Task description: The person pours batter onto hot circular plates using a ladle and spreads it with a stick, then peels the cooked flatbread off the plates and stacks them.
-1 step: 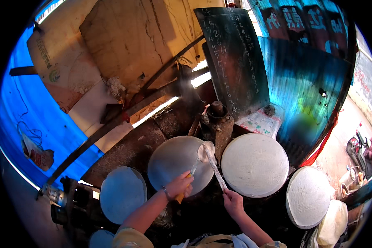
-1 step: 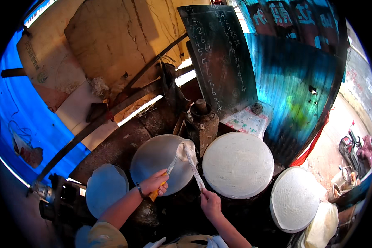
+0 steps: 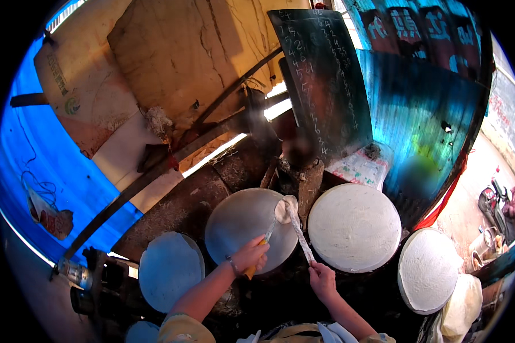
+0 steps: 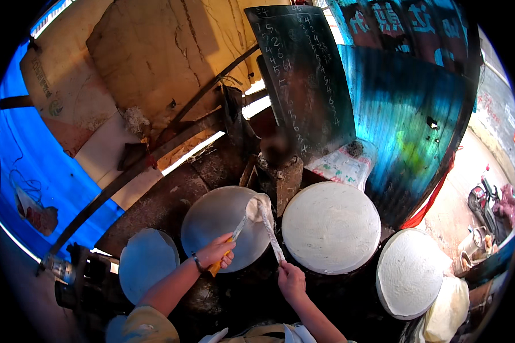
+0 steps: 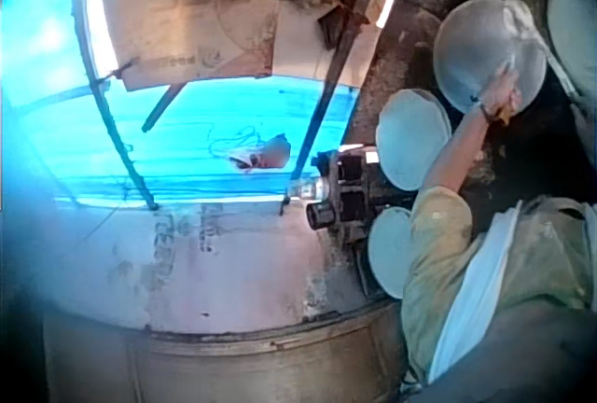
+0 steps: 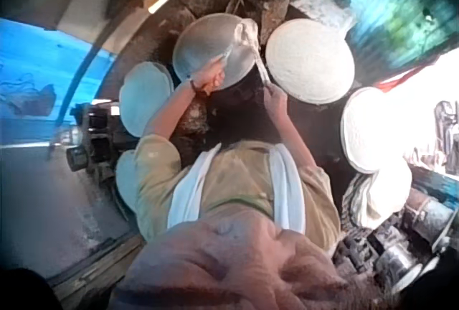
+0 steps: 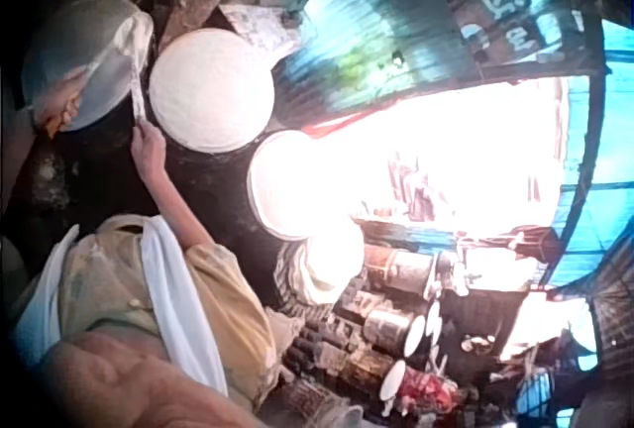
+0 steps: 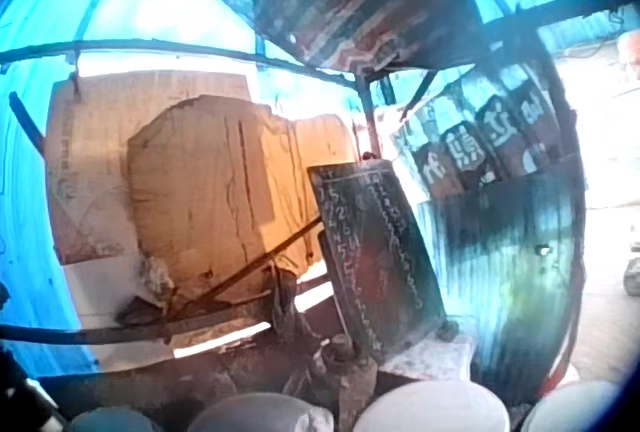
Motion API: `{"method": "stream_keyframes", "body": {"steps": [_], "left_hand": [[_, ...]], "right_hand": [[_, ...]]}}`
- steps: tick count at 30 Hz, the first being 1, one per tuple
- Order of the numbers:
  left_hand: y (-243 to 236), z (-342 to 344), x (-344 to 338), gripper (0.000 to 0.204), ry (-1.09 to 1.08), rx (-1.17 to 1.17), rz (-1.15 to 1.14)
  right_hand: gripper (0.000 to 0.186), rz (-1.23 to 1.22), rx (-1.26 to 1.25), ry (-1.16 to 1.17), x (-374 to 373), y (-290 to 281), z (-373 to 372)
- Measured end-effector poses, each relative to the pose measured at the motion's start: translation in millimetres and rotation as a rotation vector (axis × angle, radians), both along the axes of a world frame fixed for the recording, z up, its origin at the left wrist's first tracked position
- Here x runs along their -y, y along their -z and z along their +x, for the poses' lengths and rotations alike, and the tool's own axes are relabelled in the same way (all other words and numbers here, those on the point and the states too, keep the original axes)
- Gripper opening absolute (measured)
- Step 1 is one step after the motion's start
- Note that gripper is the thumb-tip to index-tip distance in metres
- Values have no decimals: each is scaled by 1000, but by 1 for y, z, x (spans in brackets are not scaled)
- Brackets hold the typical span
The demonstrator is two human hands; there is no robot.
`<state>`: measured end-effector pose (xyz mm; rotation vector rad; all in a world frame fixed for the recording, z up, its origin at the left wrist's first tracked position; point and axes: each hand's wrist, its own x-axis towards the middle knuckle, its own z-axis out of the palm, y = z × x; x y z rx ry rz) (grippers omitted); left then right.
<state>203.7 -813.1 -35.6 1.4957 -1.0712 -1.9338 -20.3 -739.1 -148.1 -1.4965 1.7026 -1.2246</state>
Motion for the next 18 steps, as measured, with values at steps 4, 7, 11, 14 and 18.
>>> {"method": "stream_keyframes", "body": {"steps": [4, 7, 11, 14, 18], "left_hand": [[34, 17, 37, 56, 62, 168, -198], [50, 35, 53, 51, 97, 365, -289], [79, 51, 72, 48, 102, 583, -578], [79, 57, 84, 49, 111, 666, -630], [105, 95, 93, 49, 43, 737, -802]], "right_hand": [[20, 99, 83, 112, 17, 38, 43], [19, 142, 294, 126, 31, 42, 66], [16, 161, 602, 233, 43, 73, 80], [16, 265, 721, 181, 53, 48, 128], [19, 354, 911, 206, 63, 0, 128]]}}
